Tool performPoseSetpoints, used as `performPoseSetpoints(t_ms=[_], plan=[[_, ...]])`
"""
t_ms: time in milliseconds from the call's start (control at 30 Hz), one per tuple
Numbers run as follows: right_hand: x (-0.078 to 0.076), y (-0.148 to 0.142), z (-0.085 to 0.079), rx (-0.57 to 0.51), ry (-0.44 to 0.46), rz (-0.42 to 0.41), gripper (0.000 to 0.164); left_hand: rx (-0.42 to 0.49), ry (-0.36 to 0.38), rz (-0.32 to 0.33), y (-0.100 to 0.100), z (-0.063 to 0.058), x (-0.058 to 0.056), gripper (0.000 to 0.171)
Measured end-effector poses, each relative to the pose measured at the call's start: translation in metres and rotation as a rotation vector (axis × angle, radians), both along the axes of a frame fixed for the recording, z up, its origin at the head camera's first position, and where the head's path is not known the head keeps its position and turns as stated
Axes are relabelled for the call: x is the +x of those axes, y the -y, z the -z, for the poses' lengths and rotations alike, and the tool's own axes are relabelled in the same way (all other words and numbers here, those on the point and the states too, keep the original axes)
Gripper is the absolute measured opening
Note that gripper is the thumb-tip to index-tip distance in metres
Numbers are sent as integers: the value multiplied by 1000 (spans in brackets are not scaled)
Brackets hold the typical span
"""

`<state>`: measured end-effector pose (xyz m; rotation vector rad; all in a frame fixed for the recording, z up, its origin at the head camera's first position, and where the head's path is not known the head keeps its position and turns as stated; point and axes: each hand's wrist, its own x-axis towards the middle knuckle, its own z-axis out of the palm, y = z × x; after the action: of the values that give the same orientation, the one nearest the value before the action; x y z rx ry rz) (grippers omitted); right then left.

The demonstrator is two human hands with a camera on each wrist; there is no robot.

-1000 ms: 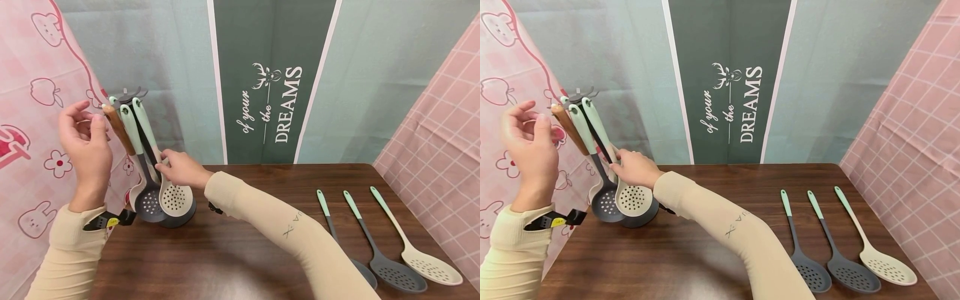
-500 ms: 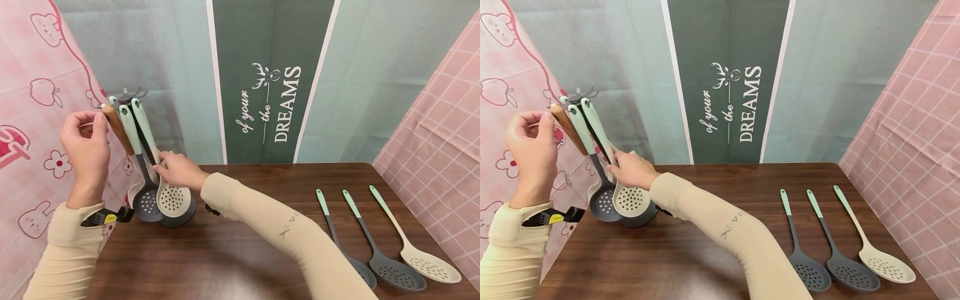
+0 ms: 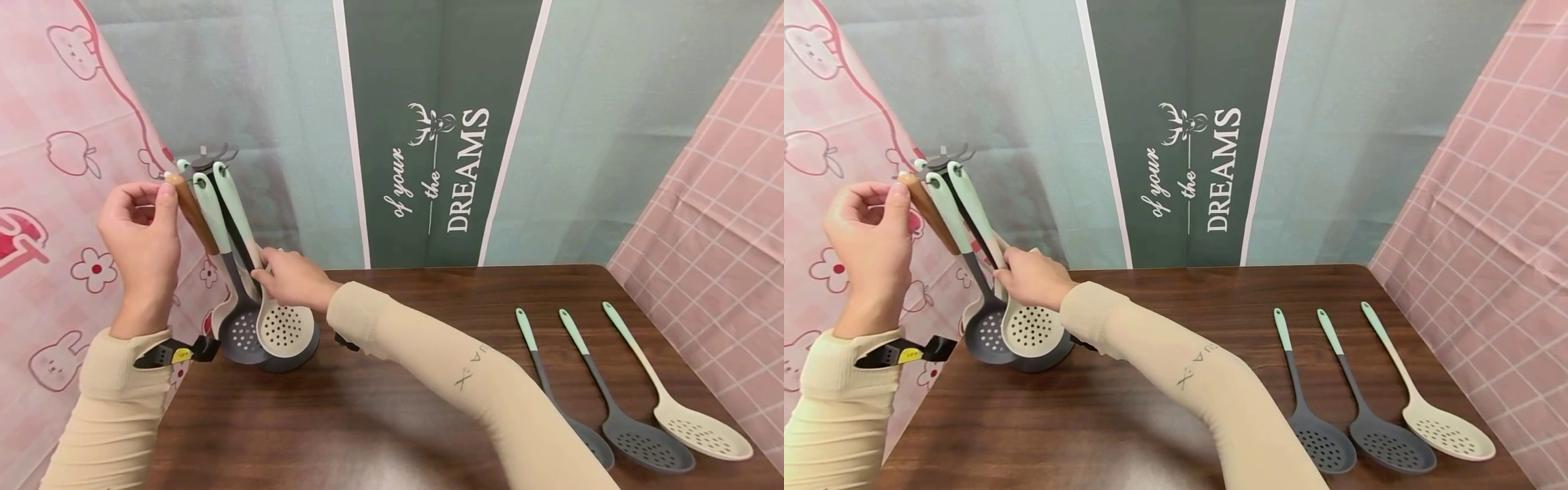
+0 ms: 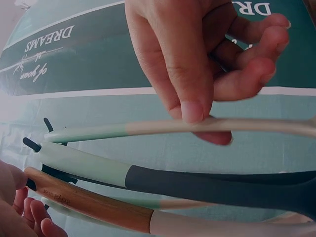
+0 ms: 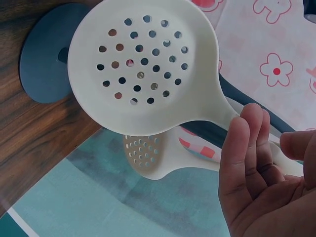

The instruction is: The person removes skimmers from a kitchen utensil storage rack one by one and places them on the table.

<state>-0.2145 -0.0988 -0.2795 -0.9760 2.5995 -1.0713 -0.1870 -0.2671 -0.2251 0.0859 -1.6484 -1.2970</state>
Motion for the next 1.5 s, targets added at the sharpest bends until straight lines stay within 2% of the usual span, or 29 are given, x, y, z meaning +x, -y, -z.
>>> performPoseSetpoints(t_ms=[367,633,867,1033,1300,1500], plan=[[-5,-8,2,61,-114,-1,18,10,25,-4,-2,0,0,5],[-2,-8,0,220,-331,15,21,25,26,7,-3,-3,1,5],[-2,-10,1,283,-434,28,22,15,57,-1,-1,-1,0,6],[-3,-13,3,291,-461,23,21,17,61,-9,-1,0,0,7],[-6,-16,3,260,-415,-10,18,21,70,-10,0,0,-1,8],[-9,-18,2,270,-442,-20,19,27,73,-7,1,1,-3,8]])
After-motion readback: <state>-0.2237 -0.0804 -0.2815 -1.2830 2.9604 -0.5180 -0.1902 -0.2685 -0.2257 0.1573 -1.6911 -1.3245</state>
